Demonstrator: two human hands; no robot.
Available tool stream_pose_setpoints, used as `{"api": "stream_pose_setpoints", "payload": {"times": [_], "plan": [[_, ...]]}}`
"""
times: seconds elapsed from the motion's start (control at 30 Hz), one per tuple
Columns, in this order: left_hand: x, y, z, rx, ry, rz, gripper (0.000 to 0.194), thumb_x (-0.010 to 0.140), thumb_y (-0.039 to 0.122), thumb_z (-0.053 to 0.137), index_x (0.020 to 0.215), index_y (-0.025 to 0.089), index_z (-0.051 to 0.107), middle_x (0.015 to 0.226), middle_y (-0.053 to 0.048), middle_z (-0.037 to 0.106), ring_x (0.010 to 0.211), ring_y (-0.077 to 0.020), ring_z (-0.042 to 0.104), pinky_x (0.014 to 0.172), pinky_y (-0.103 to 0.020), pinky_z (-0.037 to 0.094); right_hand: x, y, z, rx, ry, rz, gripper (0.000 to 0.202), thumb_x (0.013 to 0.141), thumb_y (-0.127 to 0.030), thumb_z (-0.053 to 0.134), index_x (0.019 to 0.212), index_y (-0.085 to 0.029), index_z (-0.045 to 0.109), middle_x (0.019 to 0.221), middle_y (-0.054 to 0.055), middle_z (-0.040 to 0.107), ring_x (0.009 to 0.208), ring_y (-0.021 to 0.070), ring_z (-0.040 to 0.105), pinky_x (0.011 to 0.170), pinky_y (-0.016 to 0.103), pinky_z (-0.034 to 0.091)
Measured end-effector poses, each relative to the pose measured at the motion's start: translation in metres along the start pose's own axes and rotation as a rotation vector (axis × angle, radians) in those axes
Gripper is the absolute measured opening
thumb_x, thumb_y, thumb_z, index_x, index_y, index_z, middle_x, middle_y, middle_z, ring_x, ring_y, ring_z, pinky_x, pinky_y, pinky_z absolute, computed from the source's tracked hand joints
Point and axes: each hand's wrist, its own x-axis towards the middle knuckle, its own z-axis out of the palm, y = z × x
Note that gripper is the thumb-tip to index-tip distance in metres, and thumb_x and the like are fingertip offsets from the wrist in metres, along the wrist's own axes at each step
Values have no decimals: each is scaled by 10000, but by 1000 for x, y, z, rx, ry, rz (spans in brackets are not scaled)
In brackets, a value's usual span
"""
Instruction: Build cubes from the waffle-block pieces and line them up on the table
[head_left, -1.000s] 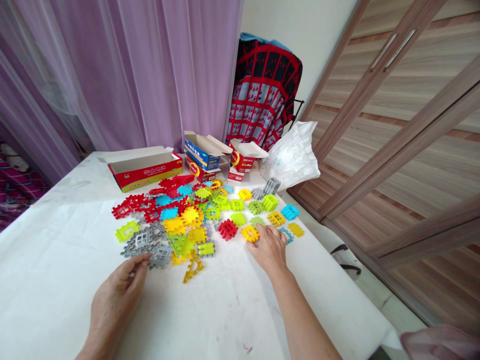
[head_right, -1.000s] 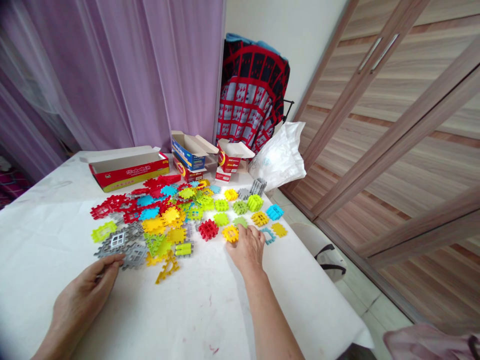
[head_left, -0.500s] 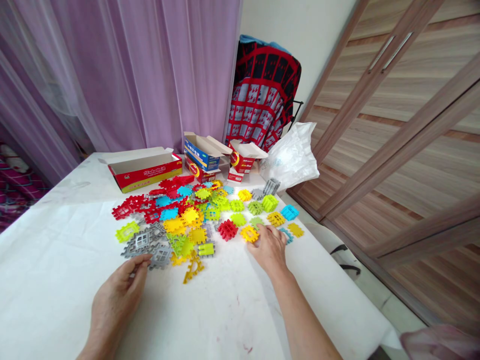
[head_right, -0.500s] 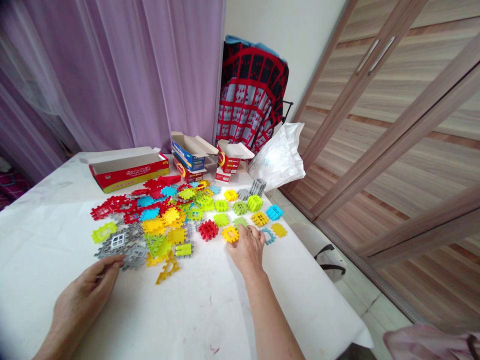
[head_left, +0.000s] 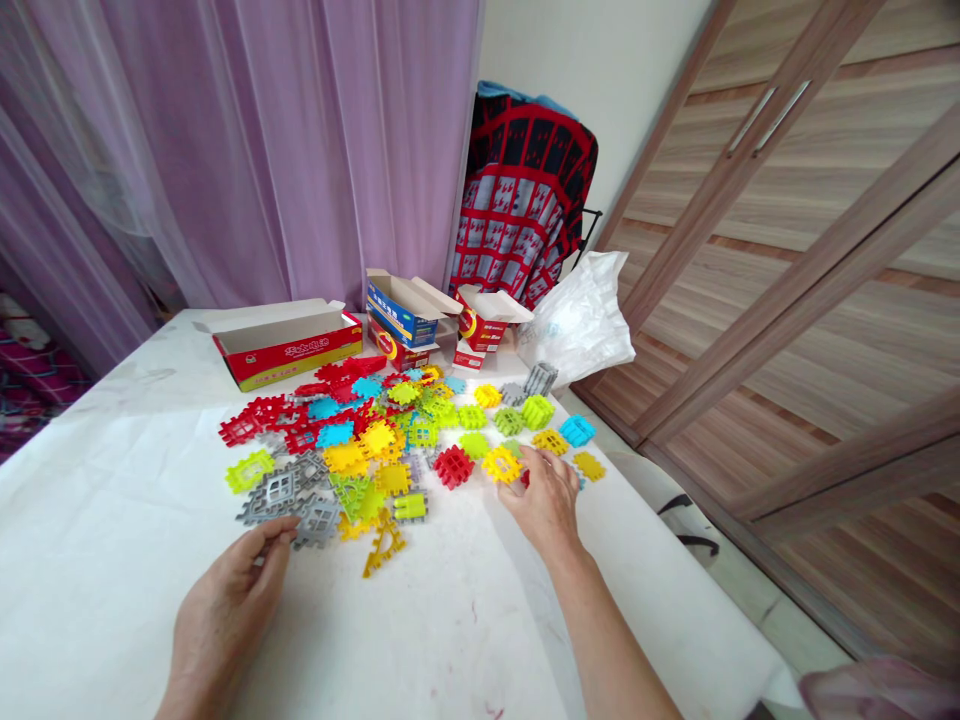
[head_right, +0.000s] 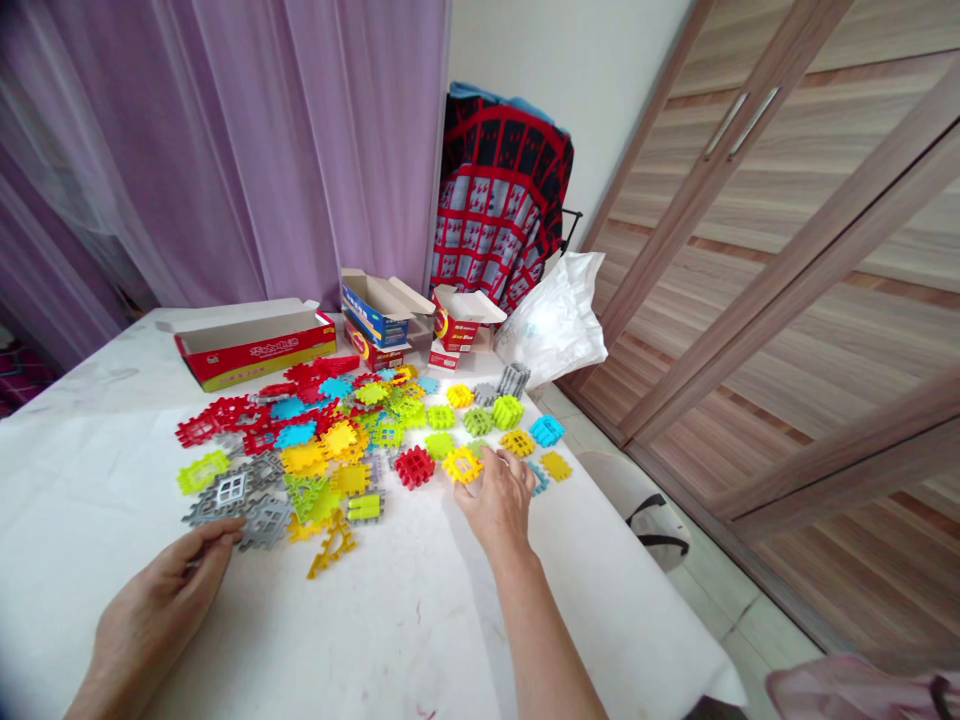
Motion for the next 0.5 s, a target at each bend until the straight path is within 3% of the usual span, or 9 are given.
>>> {"api": "stream_pose_setpoints", "payload": {"times": [0.13, 0.23, 0.5], "plan": [[-1, 3, -2, 6, 9, -4, 317, 756, 452, 487, 909, 301, 720, 852, 20, 790, 733, -177, 734, 587, -209, 529, 5, 3, 1, 70, -11, 80, 489, 697, -302, 667, 1171, -211, 586, 1034, 73, 715, 1121, 287, 535, 988, 423, 319], [-2, 4, -4, 7, 15, 0, 303, 751, 444, 502, 899, 303, 725, 839, 25, 790, 692, -171, 729, 547, -200, 520, 26, 2, 2, 112, -9, 108, 516, 705, -328, 659, 1197, -196, 575, 1053, 74, 708, 1123, 284, 540, 971, 406, 348], [-1, 1, -3, -30, 18, 51, 306, 737, 456, 509, 887, 297, 724, 873, 18, 795, 724, -184, 741, 570, -200, 545, 140, -15, 17, 0, -155, 248, 539, 781, -395, 621, 1272, -183, 548, 1122, 88, 692, 1154, 284, 540, 928, 377, 378]]}}
